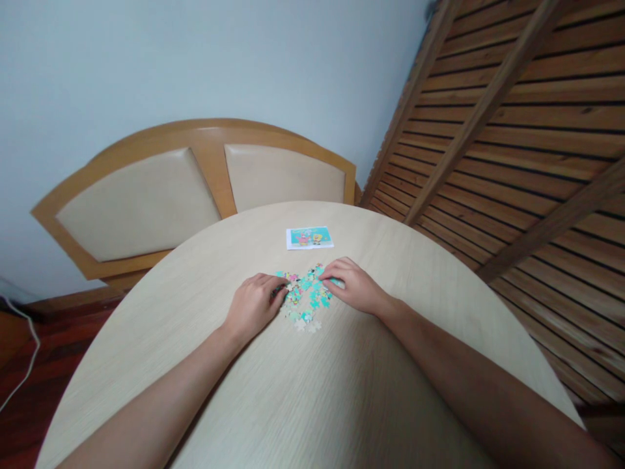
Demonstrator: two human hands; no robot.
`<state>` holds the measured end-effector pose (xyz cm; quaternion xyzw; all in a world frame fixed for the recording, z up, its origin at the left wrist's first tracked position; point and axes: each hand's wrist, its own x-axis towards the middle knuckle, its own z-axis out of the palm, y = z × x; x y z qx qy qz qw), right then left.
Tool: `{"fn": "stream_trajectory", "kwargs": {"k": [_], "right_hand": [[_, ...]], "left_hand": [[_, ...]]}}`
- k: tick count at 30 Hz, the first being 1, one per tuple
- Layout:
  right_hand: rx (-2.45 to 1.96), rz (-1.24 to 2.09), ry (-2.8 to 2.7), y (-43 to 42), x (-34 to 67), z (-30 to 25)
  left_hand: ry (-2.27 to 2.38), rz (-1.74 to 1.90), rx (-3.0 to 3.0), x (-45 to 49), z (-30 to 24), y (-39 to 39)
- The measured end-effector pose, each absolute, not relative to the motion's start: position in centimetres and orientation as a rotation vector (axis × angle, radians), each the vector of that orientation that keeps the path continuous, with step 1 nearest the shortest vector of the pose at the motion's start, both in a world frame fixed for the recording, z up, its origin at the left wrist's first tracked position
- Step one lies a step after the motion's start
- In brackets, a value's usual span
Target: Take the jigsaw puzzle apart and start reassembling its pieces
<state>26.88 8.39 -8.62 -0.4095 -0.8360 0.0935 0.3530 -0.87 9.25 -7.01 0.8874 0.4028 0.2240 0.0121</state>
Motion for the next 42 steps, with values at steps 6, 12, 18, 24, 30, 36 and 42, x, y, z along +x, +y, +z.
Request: {"fn": "stream_trajectory", "kwargs": {"k": [6,12,18,24,30,36,42], "right_hand": [[-0.947,0.212,-2.286,7.8,26.0,-8.3],[-0.906,0.212,-2.344,7.4,25.7,-8.0],[-0.866,0.267,-2.435,6.8,25.3,-7.5],[-0.914,0.255,-2.504,6.5,25.1,-7.3],[-0.971,0.226,-2.423,6.7,25.3,-7.6],[-0.822,0.258,-2.486,6.3,24.8,-7.2],[-0.786,0.22,-2.451,6.6,24.7,-7.5]], "left_hand": [[1.225,0.67,2.781,-1.0,-7.3,9.5],[1.251,0.755,2.728,-1.0,-6.8,9.3],[1.354,0.778,2.704,-1.2,-6.5,9.5],[1.386,0.688,2.7,-1.4,-6.6,9.9],[1.274,0.635,2.728,-1.3,-7.1,10.0],[1.254,0.614,2.751,-1.1,-7.1,9.7],[1.246,0.669,2.722,-1.2,-7.0,9.4]]}}
